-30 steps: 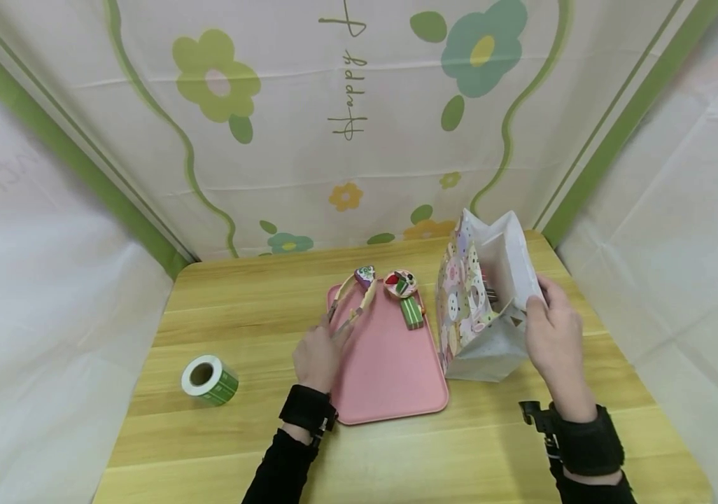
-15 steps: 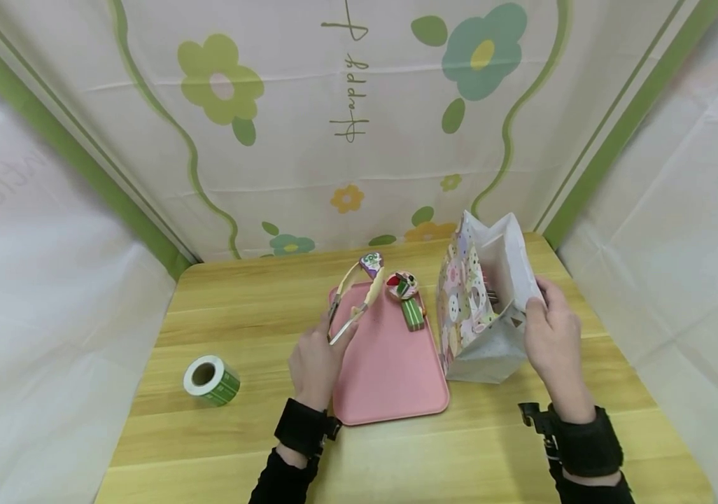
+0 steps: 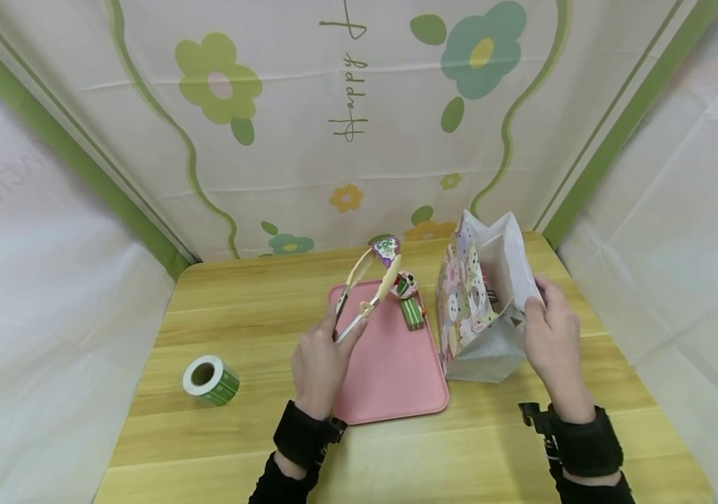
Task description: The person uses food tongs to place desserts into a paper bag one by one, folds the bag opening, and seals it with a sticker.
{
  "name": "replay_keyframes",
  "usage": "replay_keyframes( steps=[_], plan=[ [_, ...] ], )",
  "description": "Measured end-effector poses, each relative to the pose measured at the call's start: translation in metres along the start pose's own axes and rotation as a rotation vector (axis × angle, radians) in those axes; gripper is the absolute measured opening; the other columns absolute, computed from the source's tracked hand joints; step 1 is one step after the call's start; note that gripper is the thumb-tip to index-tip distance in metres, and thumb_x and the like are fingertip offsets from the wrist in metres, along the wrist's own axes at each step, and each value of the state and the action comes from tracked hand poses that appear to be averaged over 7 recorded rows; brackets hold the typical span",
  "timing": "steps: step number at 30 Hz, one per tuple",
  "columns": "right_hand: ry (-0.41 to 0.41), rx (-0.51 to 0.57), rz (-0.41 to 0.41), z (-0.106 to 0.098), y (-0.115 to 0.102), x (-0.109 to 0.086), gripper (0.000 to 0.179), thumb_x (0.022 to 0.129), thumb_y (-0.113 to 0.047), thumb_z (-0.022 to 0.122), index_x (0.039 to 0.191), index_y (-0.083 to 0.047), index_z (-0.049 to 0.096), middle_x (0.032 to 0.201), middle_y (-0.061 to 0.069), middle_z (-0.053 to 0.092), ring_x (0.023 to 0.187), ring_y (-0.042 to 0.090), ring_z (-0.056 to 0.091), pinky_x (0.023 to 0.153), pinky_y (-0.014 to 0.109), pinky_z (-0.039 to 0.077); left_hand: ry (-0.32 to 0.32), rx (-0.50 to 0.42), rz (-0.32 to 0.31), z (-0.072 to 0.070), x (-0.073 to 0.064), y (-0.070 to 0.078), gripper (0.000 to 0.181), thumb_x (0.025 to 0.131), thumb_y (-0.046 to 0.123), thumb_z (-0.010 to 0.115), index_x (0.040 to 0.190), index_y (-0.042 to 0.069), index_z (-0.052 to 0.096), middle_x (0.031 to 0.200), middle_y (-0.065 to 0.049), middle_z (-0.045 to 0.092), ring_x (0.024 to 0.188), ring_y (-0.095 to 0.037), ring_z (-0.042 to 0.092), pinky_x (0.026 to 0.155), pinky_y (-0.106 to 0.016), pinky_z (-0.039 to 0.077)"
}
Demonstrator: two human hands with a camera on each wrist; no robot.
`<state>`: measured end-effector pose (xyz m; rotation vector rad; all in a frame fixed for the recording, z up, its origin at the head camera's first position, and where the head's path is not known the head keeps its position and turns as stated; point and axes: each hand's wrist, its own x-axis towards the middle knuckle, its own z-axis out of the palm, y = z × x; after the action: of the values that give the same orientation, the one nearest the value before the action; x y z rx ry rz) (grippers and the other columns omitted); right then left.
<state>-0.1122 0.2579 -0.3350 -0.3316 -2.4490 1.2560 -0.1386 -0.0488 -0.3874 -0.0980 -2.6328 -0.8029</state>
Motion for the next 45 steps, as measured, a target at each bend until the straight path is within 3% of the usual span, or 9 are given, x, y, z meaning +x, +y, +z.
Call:
replay_keyframes(
  steps=[6, 20, 31, 37, 45],
  plan=[
    [0.006, -0.006, -0.009, 0.000, 0.000, 0.000, 0.042, 0.101, -0.017, 0.033, 0.138, -0.003, 0.045, 0.130, 0.021, 0.051, 0.110, 0.037, 0.050, 0.081, 0.054, 0.042, 0.005, -0.001, 0.050, -0.006, 0.000, 0.012, 0.054, 0.085, 0.064, 0.056, 0.092, 0.011, 0.065, 0.059, 0.005, 0.037, 0.045, -0.010, 0.032, 0.040, -0.025, 0.025],
    [-0.001, -0.003, -0.012, 0.000, 0.000, 0.001, 0.042, 0.101, -0.017, 0.033, 0.138, -0.004, 0.047, 0.130, 0.020, 0.051, 0.111, 0.036, 0.051, 0.082, 0.054, 0.042, 0.070, 0.005, 0.198, -0.017, -0.003, 0.042, 0.060, 0.083, 0.058, 0.064, 0.112, 0.006, 0.068, 0.061, 0.007, 0.039, 0.045, -0.006, 0.030, 0.039, -0.020, 0.023],
    [-0.016, 0.001, -0.019, -0.001, 0.001, -0.001, 0.042, 0.101, -0.018, 0.032, 0.139, -0.004, 0.045, 0.130, 0.022, 0.050, 0.111, 0.038, 0.050, 0.081, 0.055, 0.042, 0.043, -0.067, 0.292, -0.021, -0.001, 0.073, 0.061, 0.086, 0.058, 0.060, 0.126, 0.012, 0.062, 0.063, 0.010, 0.037, 0.048, -0.004, 0.029, 0.042, -0.020, 0.022],
    [-0.021, -0.001, -0.017, -0.003, 0.002, -0.003, 0.043, 0.102, -0.019, 0.032, 0.140, -0.003, 0.043, 0.130, 0.022, 0.050, 0.111, 0.037, 0.050, 0.082, 0.054, 0.040, 0.025, -0.093, 0.360, -0.018, 0.010, 0.093, 0.056, 0.085, 0.056, 0.062, 0.121, 0.013, 0.061, 0.061, 0.009, 0.033, 0.048, -0.005, 0.028, 0.044, -0.021, 0.020],
    [-0.015, 0.013, -0.026, -0.004, 0.003, -0.002, 0.041, 0.102, -0.018, 0.034, 0.137, -0.002, 0.046, 0.130, 0.020, 0.051, 0.112, 0.035, 0.049, 0.084, 0.053, 0.039, -0.004, -0.065, 0.380, -0.013, 0.020, 0.112, 0.052, 0.087, 0.058, 0.058, 0.114, 0.014, 0.062, 0.063, 0.009, 0.036, 0.046, -0.006, 0.027, 0.041, -0.021, 0.018]
  ],
)
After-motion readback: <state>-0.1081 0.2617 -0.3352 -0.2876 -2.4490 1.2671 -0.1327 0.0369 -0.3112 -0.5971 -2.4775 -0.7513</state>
